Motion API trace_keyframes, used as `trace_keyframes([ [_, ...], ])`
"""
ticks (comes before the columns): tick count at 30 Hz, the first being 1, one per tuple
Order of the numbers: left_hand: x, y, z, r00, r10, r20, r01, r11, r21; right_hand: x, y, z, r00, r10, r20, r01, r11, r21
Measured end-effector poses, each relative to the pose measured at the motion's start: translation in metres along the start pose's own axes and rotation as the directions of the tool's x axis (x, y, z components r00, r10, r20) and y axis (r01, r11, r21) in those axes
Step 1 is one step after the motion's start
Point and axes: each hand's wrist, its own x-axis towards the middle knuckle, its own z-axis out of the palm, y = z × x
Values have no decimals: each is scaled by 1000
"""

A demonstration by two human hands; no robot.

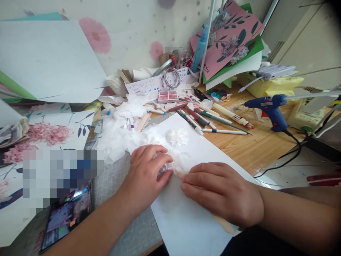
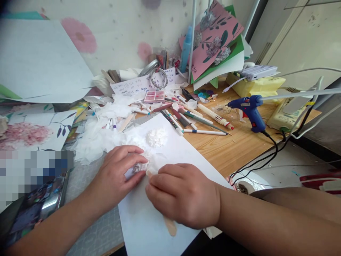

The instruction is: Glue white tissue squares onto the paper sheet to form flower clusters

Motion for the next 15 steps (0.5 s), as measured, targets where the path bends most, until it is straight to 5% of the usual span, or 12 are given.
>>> trace_keyframes([
  [3, -1, -1, 0, 1000, -4, 5, 4, 1000, -4, -4, 7, -9, 934, 339, -113, -308, 924, 228],
  [6, -1, -1, 1, 1000, -9, 8, 9, 1000, -11, -3, 22, -11, 687, 723, -70, -646, 653, 396],
  [8, -1, 0, 1, 1000, -12, 9, 12, 1000, -14, 0, 34, -7, 597, 802, 8, -705, 520, 482],
  [15, 0, 0, 0, 1000, -22, 17, 22, 1000, -11, 12, 48, 6, 604, 780, 165, -701, 421, 575],
])
